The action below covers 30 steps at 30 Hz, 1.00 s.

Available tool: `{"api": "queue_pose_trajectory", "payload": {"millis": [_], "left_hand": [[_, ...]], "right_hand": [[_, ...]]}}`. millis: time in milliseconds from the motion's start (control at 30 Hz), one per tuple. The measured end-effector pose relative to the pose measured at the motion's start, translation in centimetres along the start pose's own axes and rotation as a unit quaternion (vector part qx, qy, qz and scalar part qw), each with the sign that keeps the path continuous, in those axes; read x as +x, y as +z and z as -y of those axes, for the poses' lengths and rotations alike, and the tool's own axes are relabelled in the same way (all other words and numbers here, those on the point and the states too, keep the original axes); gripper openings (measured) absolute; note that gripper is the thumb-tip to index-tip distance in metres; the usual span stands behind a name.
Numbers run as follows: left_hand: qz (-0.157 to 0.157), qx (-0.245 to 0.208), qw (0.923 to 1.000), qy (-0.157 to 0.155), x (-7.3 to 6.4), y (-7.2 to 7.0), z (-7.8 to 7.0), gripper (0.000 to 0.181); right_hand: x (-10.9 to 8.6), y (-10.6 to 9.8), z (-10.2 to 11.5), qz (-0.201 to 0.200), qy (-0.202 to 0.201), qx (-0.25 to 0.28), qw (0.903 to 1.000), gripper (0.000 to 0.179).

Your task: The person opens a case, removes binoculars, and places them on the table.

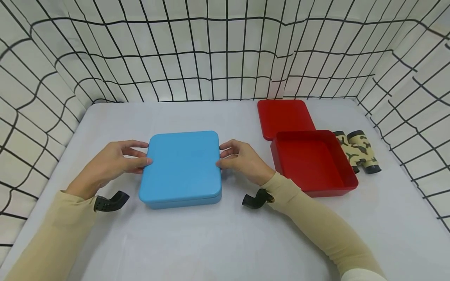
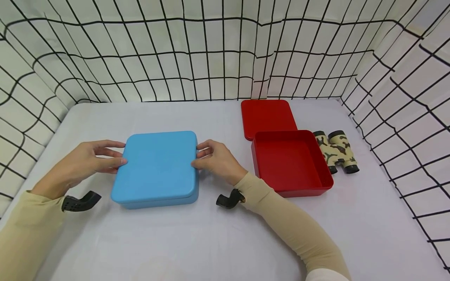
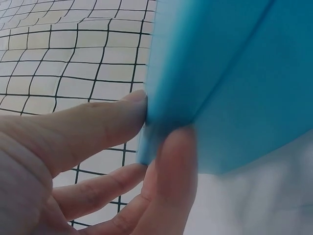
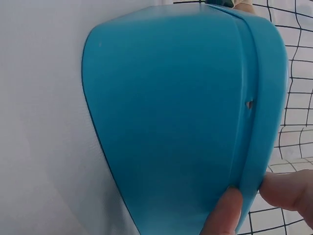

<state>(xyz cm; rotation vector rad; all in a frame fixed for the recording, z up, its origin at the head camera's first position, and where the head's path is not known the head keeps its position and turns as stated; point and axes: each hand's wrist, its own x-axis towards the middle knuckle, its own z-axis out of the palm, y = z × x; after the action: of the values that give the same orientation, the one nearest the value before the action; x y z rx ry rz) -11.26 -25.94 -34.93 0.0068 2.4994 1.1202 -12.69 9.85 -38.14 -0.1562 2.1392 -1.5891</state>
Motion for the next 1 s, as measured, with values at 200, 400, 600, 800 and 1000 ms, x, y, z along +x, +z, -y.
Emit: {"api": "queue_pose_trajectory", "payload": {"millis": [200, 400, 600, 800, 1000], "left_hand": [[-0.004, -0.007, 1.0000, -0.001, -0.15, 0.10, -0.08, 0.078], [0.003, -0.007, 1.0000, -0.003, -0.24, 0.03, -0.04, 0.079], [0.002, -0.005, 1.0000, -0.003, -0.36, 0.03, 0.07, 0.081], [-0.004, -0.005, 1.0000, 0.005, -0.51, 0.08, 0.17, 0.079], [-0.004, -0.007, 1.0000, 0.005, -0.63, 0.15, 0.21, 0.078]], "right_hand": [[0.15, 0.22, 0.22, -0.010, 0.008, 0.016, 0.9998, 0.052], [0.14, 0.21, 0.26, -0.010, 0.011, 0.020, 0.9997, 0.052], [0.16, 0.19, 0.07, -0.008, 0.011, 0.032, 0.9994, 0.053], [0.08, 0.20, 0.06, -0.009, 0.006, 0.033, 0.9994, 0.054], [0.12, 0.21, 0.00, -0.009, 0.000, 0.032, 0.9994, 0.054]]}}
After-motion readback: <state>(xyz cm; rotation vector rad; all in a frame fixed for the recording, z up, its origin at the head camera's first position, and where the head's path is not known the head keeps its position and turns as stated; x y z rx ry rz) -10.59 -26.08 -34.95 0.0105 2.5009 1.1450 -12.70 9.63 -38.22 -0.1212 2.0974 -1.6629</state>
